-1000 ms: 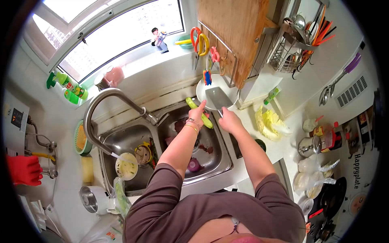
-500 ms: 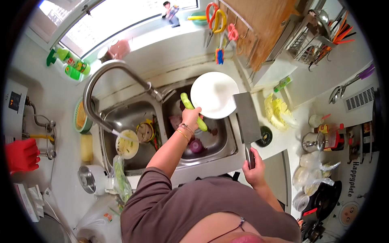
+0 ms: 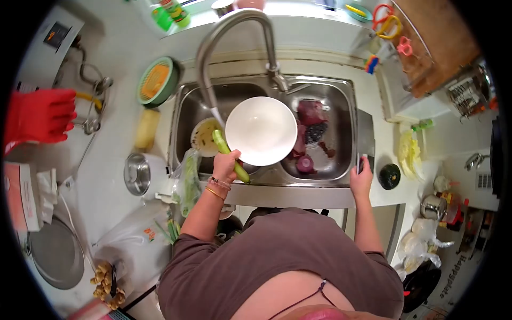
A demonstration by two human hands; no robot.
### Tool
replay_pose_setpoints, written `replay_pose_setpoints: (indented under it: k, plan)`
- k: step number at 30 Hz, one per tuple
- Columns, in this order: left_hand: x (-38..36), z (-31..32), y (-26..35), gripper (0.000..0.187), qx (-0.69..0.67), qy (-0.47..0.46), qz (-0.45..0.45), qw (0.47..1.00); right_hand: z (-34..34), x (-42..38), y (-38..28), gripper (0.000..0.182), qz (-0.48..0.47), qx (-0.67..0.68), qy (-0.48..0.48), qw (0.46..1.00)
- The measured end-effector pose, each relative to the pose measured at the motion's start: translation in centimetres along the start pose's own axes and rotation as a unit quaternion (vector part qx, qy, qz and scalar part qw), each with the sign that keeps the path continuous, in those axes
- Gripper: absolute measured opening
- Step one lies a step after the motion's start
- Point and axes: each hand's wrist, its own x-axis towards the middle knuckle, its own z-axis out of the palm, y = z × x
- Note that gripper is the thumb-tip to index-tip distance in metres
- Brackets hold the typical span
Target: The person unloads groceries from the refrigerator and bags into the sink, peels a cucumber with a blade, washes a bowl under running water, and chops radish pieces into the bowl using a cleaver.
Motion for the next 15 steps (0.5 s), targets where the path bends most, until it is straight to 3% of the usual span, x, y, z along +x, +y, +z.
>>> replay_pose_setpoints:
  k: [3, 9, 15]
  plan:
    - [0.7, -3.6, 1.2, 0.017, -0.033, 0.063, 0.044, 0.996, 2.3, 3.0, 0.6, 0.044, -0.050, -0.067, 0.031, 0.996]
    - [1.6, -6.3, 4.2, 0.022, -0.076, 0.092, 0.056, 0.991, 4.0, 8.1, 1.6, 0.044, -0.127, -0.237, 0.062, 0.961]
    - [2.4, -7.5, 5.2, 0.022, -0.077, 0.084, 0.062, 0.992, 4.5, 10.6, 1.9, 0.043, -0.077, -0.333, 0.075, 0.937]
